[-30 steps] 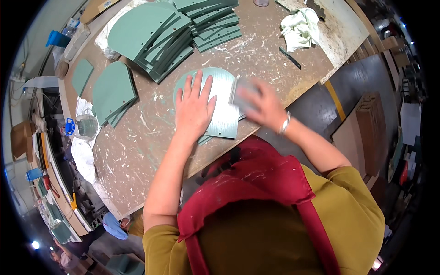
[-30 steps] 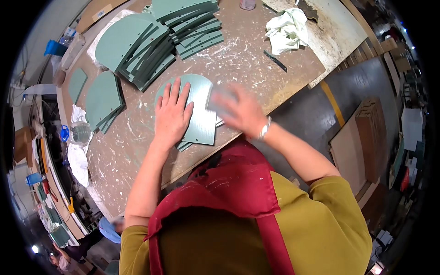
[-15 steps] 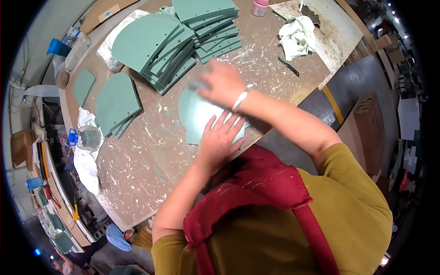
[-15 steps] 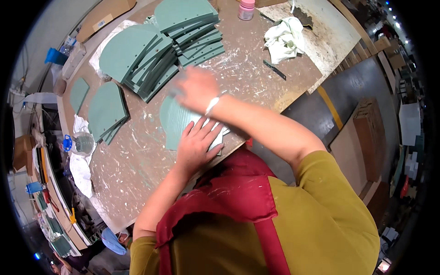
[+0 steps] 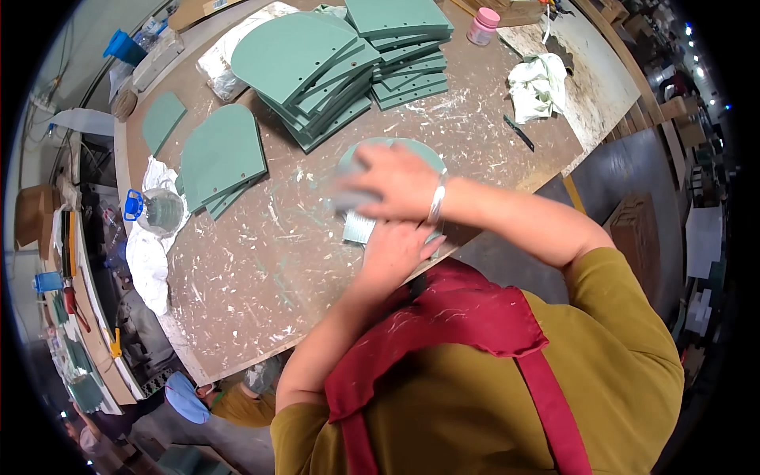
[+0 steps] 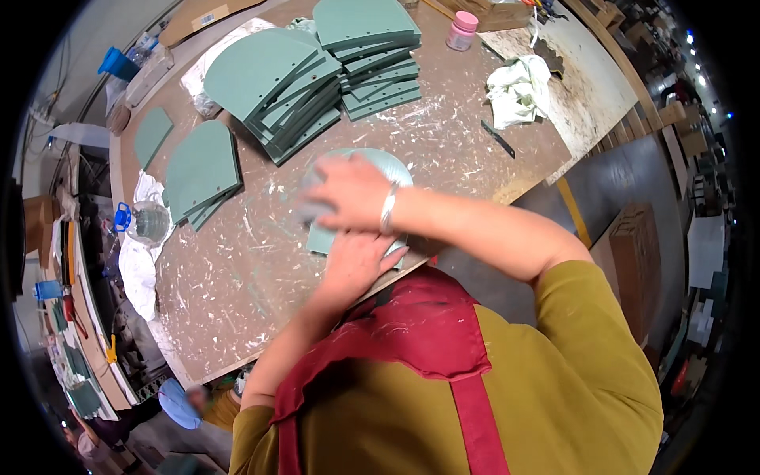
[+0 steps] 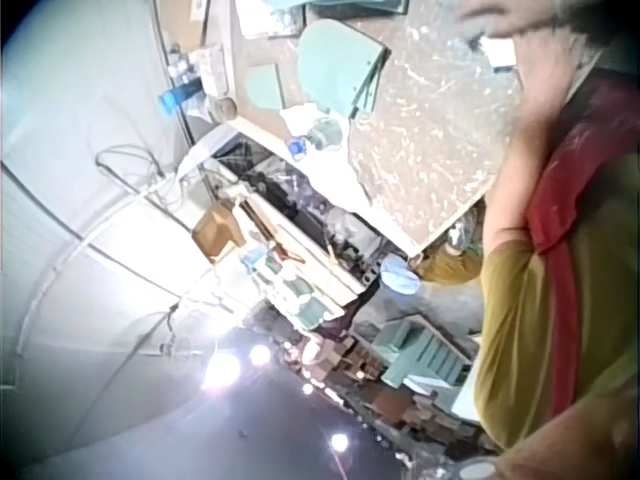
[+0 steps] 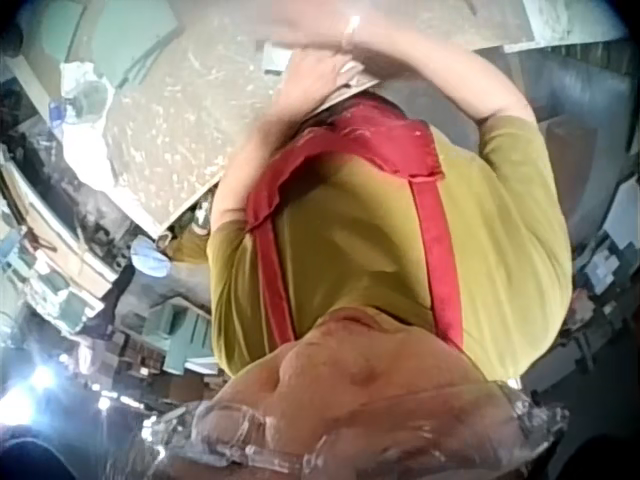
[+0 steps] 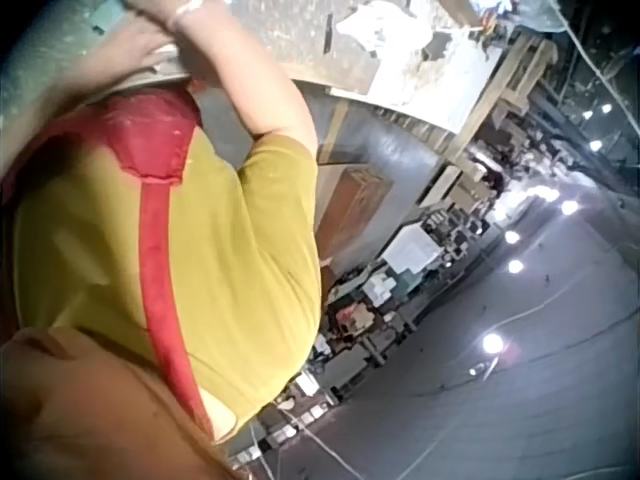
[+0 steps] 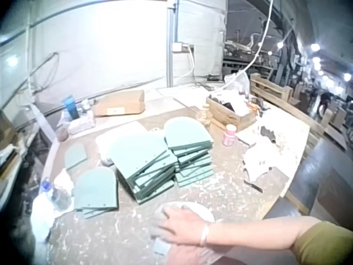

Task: The person sands the edges and surfaces of several green arched wood panels by hand with a sanding block and then wipes them with a cloth dampened with liquid from a bottle.

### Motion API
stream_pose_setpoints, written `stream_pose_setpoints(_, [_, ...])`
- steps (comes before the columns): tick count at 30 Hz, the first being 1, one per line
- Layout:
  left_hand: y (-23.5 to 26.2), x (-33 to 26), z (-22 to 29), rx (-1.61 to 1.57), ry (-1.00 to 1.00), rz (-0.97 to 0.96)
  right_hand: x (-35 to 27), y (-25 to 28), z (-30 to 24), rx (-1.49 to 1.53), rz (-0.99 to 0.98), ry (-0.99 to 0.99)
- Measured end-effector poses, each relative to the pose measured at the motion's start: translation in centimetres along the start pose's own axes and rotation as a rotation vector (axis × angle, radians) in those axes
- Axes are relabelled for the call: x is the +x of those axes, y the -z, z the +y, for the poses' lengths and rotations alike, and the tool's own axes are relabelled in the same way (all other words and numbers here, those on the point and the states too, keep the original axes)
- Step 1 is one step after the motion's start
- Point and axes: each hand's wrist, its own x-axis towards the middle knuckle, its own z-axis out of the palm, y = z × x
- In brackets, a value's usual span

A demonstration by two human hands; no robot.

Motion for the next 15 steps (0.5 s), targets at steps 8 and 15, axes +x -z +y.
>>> stream_pose_setpoints(8, [-0.7,0.0,0.6,-0.010,0.012,0.000,1.3,3.9,0.9,-0.005,-0.070,-0.049])
stream_pose_setpoints(15, [-1.2,0.4,1.0,0.011,-0.003,-0.065,1.6,2.6,1.3,-0.034,-0.132,-0.180])
